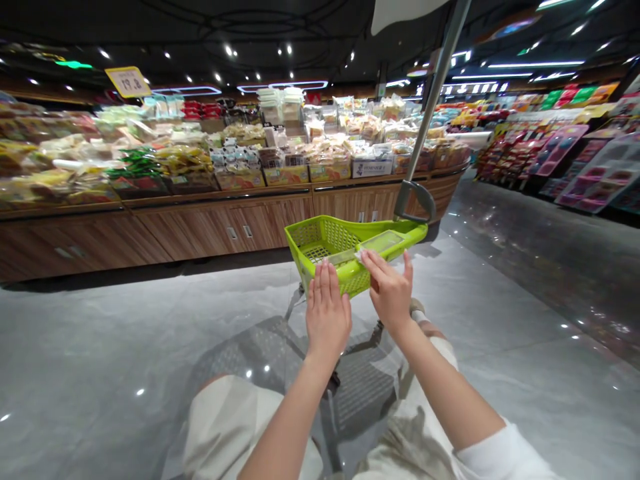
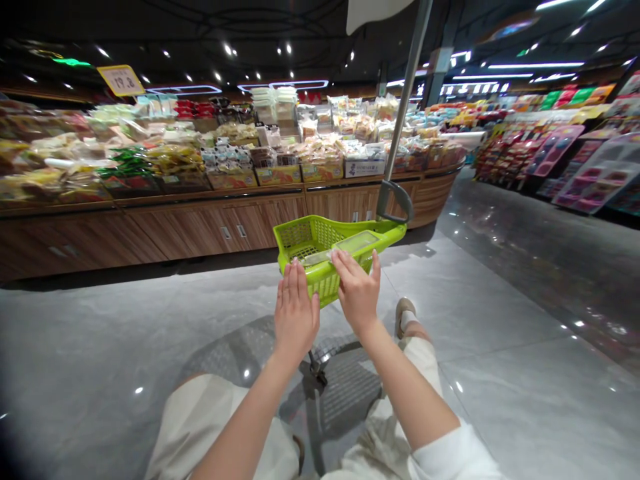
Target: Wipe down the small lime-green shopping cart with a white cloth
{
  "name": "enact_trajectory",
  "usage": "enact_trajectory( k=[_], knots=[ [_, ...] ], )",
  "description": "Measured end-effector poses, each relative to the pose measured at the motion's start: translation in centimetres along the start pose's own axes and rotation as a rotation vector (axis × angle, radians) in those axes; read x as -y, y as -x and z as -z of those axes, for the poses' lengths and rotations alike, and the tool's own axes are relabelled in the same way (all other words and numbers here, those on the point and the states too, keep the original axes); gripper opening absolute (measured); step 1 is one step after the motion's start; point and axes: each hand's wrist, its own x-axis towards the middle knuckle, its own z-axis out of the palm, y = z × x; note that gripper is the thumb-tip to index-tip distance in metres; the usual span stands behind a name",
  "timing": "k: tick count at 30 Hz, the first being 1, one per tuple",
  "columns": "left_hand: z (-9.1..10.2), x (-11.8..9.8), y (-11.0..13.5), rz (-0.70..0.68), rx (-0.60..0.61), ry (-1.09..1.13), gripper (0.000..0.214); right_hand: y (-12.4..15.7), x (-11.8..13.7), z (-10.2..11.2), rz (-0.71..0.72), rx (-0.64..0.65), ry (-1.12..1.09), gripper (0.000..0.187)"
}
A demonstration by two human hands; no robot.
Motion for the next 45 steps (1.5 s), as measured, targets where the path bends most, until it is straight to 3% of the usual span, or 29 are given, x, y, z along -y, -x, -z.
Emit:
enact_trajectory(
  k=[5, 10, 16, 20, 22, 26, 28, 33, 39, 45],
  knots=[
    [-0.1, -0.1, 0.0, 0.009, 0.001, -0.016, 0.076, 0.8, 0.4, -0.4, 0.091, -0.019, -0.087, 0.049],
    [0.1, -0.1, 0.0, -0.003, 0.027, -0.014, 0.082, 0.9, -0.4, -0.6, -0.036, -0.071, -0.026, 0.050],
    [-0.1, -0.1, -0.1, 0.003, -0.003, -0.018, 0.082, 1.5, 0.4, -0.7, 0.098, -0.054, -0.132, 0.046],
    [0.0, 0.0, -0.1, -0.009, 0.001, 0.012, 0.084, 1.3, -1.5, -0.7, -0.042, -0.122, -0.050, 0.047],
    [-0.2, -0.1, -0.1, -0.006, 0.002, 0.020, 0.084, 1.4, -1.2, -0.9, -0.064, -0.118, -0.055, 0.047],
    [-0.5, -0.1, 0.0, 0.001, -0.005, -0.002, 0.081, 1.9, 0.6, -1.2, 0.081, -0.061, -0.156, 0.047],
    [-0.4, -0.1, 0.0, -0.004, 0.000, -0.008, 0.082, 1.8, 0.2, -1.2, 0.107, -0.061, -0.159, 0.047],
    [-0.1, -0.2, -0.2, -0.005, 0.025, 0.004, 0.086, 1.0, -1.5, -1.0, -0.098, -0.136, -0.075, 0.048],
    [-0.3, -0.1, -0.1, -0.003, -0.002, -0.034, 0.082, 1.4, -0.4, -1.2, 0.133, -0.019, -0.211, 0.047],
    [-0.3, -0.2, -0.1, 0.009, -0.013, -0.040, 0.076, 0.6, -1.5, -1.4, 0.008, -0.093, -0.252, 0.045]
  ],
)
